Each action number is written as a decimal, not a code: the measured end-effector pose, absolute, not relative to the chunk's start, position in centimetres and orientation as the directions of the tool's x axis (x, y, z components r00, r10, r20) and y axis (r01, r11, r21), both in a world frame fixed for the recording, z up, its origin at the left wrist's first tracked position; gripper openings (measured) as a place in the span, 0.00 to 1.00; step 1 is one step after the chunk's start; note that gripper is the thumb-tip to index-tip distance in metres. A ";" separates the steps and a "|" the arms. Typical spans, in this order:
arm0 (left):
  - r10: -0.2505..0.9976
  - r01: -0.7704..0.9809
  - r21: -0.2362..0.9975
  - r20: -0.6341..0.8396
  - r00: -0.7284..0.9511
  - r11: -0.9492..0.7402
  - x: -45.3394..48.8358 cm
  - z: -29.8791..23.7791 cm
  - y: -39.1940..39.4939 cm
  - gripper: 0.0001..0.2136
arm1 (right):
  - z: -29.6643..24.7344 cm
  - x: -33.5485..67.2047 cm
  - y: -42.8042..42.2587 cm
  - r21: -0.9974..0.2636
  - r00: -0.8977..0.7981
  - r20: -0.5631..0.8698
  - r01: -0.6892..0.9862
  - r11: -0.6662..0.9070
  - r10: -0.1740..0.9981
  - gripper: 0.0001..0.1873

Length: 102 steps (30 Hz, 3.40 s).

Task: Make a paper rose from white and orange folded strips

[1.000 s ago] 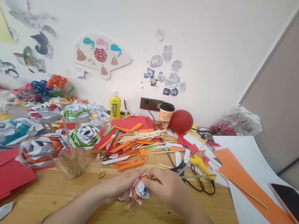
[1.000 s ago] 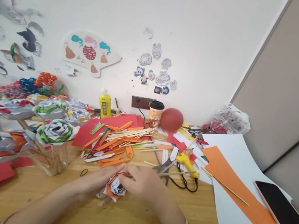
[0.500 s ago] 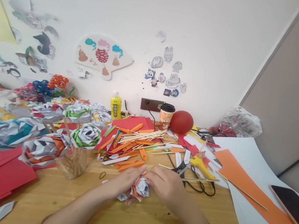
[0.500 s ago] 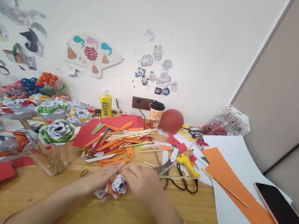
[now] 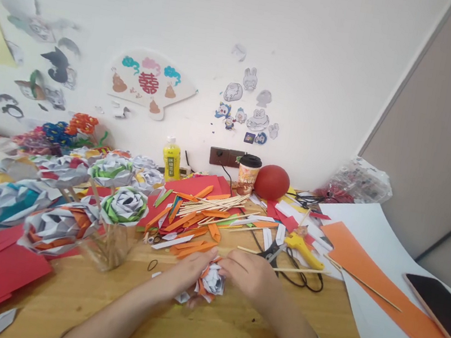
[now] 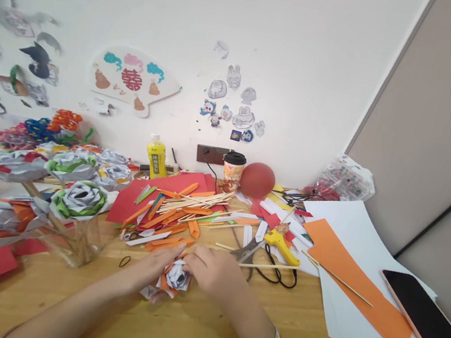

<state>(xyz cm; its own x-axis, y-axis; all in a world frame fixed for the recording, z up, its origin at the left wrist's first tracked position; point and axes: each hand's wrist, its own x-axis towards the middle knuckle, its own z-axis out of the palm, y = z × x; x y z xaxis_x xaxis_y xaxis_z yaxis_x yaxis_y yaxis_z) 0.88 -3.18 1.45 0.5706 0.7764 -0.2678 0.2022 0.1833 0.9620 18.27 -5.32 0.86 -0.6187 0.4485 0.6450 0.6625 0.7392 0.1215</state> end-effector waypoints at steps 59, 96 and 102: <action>0.810 0.148 0.975 -0.220 0.543 0.165 1.7 1.8 -3.3 0.15 | 0.3 17.9 -5.6 0.344 -0.644 0.686 0.698 0.628 0.339 0.05; 0.822 0.214 0.962 -0.256 0.509 0.168 1.8 1.8 -3.5 0.15 | 0.4 17.9 -5.3 0.320 -0.666 0.688 0.635 0.703 0.288 0.07; 0.808 0.192 0.968 -0.239 0.539 0.159 1.7 2.0 -3.6 0.15 | 0.3 18.1 -5.5 0.341 -0.663 0.694 0.647 0.682 0.281 0.07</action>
